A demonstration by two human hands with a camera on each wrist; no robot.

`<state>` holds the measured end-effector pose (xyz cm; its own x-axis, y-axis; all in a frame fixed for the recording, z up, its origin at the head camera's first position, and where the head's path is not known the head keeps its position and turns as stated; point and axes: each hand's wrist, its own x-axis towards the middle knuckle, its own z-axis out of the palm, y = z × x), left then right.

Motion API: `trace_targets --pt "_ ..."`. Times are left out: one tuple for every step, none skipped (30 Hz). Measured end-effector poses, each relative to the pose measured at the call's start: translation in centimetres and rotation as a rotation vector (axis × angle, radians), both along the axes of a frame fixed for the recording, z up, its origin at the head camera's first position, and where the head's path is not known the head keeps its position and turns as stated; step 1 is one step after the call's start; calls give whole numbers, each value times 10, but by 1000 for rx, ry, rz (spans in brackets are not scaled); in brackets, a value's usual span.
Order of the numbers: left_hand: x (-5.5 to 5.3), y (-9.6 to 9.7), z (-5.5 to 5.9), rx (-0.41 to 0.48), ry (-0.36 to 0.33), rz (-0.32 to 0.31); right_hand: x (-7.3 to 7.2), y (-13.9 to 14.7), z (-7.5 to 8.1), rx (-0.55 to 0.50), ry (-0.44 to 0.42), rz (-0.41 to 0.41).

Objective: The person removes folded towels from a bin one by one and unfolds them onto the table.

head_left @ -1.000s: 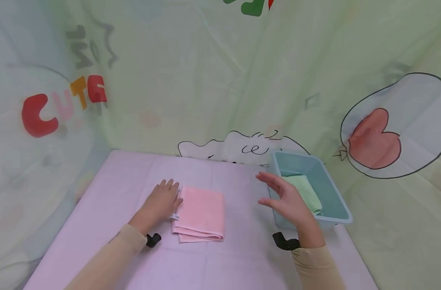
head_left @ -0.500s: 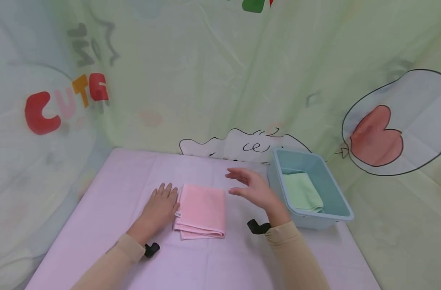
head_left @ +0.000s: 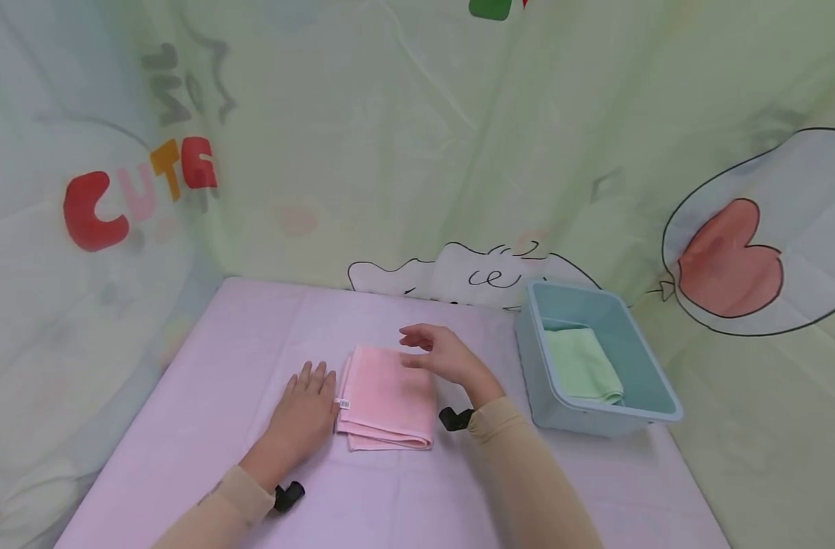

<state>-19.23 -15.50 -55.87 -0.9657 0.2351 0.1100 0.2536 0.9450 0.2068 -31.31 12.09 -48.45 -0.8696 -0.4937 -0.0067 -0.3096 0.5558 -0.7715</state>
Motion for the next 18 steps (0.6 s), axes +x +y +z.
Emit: trace_targets --pt "2 1 -1 -4 -7 8 -2 -3 -3 1 -3 -3" --pt "5 3 -1 2 -13 14 -5 -6 -5 5 -3 -6" --pt "7 4 -2 8 -21 23 -7 -8 -7 9 -6 -6" --pt "10 6 -3 18 -29 33 -8 -11 -9 11 -10 -6" --pt "13 8 -3 31 -41 44 -11 -13 -11 11 -13 -4" --pt "15 10 -2 34 -54 56 -13 -15 -13 10 -17 -1" --pt "18 12 -2 36 -67 68 -14 -17 -15 10 -19 2" --pt "21 14 -3 40 -78 82 -16 -19 -16 9 -23 4" --pt "23 16 -3 42 -86 94 -18 -21 -18 8 -23 8" --pt "25 17 -3 41 -97 104 -20 -23 -20 7 -24 11" --pt "27 19 -3 44 -108 110 -22 -25 -21 4 -23 15" --pt "30 20 -3 39 -121 115 -24 -28 -23 1 -21 21" --pt "32 21 -3 41 -130 118 -27 -30 -26 1 -19 27" --pt "34 23 -4 41 -140 119 -29 -33 -28 -2 -22 33" --pt "36 24 -4 41 -150 118 -31 -36 -30 -4 -24 40" --pt "39 25 -4 38 -159 117 -33 -39 -32 -4 -35 41" --pt "42 26 -4 45 -165 118 -35 -42 -34 -7 -45 43" --pt "45 27 -4 47 -170 119 -36 -45 -37 -6 -54 44"
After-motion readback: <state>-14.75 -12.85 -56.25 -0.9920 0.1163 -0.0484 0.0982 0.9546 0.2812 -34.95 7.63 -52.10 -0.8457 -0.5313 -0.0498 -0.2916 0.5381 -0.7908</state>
